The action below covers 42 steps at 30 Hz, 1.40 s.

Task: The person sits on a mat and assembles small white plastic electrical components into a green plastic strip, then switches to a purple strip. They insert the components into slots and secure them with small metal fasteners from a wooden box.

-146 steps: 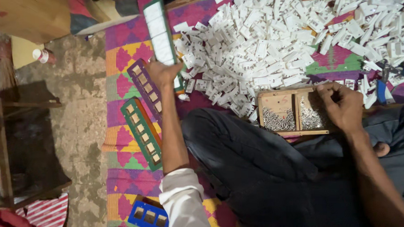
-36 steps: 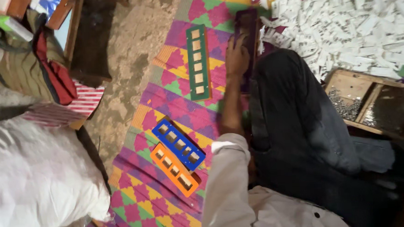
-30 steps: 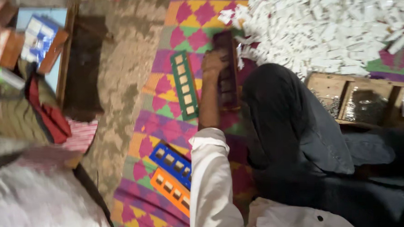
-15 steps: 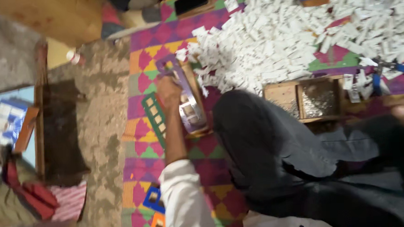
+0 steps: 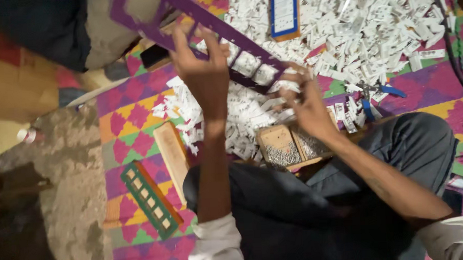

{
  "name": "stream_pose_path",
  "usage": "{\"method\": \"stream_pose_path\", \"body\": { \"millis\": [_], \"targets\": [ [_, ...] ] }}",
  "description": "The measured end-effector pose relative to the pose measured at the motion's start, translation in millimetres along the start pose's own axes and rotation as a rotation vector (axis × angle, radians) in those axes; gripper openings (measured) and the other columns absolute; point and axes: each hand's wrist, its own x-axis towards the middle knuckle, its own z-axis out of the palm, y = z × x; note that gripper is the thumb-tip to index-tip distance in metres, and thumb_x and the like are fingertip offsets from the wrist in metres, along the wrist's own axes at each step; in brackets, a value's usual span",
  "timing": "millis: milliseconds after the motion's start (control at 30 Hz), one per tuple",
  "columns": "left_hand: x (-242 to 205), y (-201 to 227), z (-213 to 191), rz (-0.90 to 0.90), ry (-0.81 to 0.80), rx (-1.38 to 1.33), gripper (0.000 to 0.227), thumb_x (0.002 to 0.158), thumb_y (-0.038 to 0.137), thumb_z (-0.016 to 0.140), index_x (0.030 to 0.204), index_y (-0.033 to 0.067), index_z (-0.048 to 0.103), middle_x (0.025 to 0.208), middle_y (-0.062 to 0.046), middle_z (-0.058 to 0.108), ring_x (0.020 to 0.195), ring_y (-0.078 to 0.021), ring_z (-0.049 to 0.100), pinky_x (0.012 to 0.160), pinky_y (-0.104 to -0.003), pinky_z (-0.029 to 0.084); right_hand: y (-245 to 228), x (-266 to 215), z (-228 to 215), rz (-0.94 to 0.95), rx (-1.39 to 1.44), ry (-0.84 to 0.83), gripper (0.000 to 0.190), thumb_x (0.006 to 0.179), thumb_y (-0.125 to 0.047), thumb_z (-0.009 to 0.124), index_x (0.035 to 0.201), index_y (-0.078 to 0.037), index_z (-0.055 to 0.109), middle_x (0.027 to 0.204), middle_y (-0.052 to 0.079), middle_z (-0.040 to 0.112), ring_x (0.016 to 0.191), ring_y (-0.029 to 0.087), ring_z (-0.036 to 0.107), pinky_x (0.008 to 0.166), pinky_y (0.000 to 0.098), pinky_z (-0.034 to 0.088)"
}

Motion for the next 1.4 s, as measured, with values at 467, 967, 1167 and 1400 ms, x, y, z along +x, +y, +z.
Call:
{"method": "stream_pose_path", "body": {
  "millis": [467, 967, 1167, 1400],
  "targets": [
    [-74.8, -78.4, 20.1, 0.11, -0.063, -0.21, 0.045, 0.095, 0.004, 0.078, 0.131, 0.0091, 0.052, 0.155, -0.016, 0.043, 0.132, -0.0283, 0.06, 0.104, -0.035, 0.058, 24.3, 88.4, -144.8, 0.003, -0.215, 0.396, 0.022, 0.116, -0.027, 0.059, 0.118, -0.007, 0.068, 0.094, -0.001, 0.066, 0.083, 0.009, 0.057, 0.079, 0.0265, 0.05],
    [-33.1, -131.0, 30.8, -0.847, -0.141, -0.821, 0.061, 0.101, 0.044, 0.045, 0.149, 0.0071, 0.04, 0.143, -0.018, 0.055, 0.133, -0.0259, 0.054, 0.108, -0.054, 0.048, 204.9, 258.6, -215.9, 0.149, -1.046, 0.225, 0.034, 0.096, -0.038, 0.074, 0.11, -0.007, 0.076, 0.098, 0.014, 0.076, 0.081, 0.029, 0.072, 0.068, 0.0422, 0.058],
    [-44.5, -146.9, 39.4, -0.887, -0.184, -1.06, 0.062, 0.107, 0.043, 0.039, 0.153, 0.0015, 0.036, 0.151, -0.02, 0.051, 0.142, -0.0363, 0.048, 0.119, -0.059, 0.038, 211.4, 244.4, -186.1, -0.109, -0.889, 0.362, 0.039, 0.091, -0.029, 0.086, 0.116, -0.002, 0.073, 0.106, 0.017, 0.074, 0.086, 0.028, 0.074, 0.075, 0.0401, 0.06],
    [-88.6, -155.9, 57.3, -0.745, -0.465, -1.193, 0.045, 0.113, 0.027, 0.044, 0.15, 0.0, 0.039, 0.147, -0.016, 0.053, 0.144, -0.0396, 0.047, 0.128, -0.058, 0.034, 58.6, 114.1, -132.8, -0.268, -0.603, 0.005, 0.023, 0.102, -0.009, 0.064, 0.122, 0.002, 0.066, 0.121, 0.015, 0.067, 0.112, 0.025, 0.07, 0.089, 0.0346, 0.059]
  ]
}}
